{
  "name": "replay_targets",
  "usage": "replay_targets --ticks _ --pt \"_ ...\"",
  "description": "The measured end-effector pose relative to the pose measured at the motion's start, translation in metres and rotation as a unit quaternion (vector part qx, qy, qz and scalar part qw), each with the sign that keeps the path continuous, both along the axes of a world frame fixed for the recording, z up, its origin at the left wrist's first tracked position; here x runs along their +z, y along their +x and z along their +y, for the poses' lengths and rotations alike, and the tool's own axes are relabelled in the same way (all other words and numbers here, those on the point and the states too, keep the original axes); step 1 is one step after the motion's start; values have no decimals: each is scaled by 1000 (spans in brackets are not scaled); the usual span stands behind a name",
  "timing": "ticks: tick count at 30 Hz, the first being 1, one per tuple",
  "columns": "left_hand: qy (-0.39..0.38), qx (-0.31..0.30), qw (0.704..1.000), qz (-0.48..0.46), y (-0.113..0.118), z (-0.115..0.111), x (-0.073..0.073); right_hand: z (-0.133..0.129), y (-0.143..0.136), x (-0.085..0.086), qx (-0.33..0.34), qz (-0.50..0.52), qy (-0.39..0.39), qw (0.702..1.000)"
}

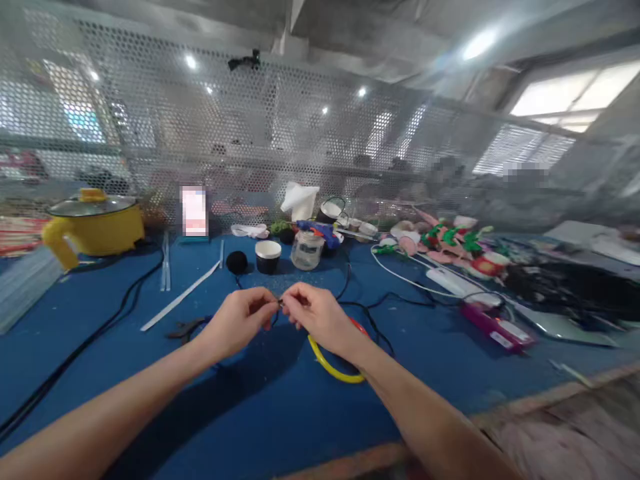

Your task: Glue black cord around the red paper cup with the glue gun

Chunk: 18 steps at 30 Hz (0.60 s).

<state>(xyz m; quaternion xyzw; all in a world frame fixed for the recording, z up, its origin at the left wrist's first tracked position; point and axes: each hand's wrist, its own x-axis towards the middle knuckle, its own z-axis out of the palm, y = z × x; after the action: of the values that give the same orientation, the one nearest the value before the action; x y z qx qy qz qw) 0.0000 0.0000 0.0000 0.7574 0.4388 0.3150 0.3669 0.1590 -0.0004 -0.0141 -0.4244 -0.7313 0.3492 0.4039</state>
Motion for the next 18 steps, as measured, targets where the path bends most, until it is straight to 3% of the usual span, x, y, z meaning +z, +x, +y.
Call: replay_targets --ticks 5,18 --pt "-46 15 999 -11 2 -4 5 -2 -2 5 16 46 -47 998" --pt "-50 9 998 -28 2 -3 1 -2 -2 5 0 55 -70 996"
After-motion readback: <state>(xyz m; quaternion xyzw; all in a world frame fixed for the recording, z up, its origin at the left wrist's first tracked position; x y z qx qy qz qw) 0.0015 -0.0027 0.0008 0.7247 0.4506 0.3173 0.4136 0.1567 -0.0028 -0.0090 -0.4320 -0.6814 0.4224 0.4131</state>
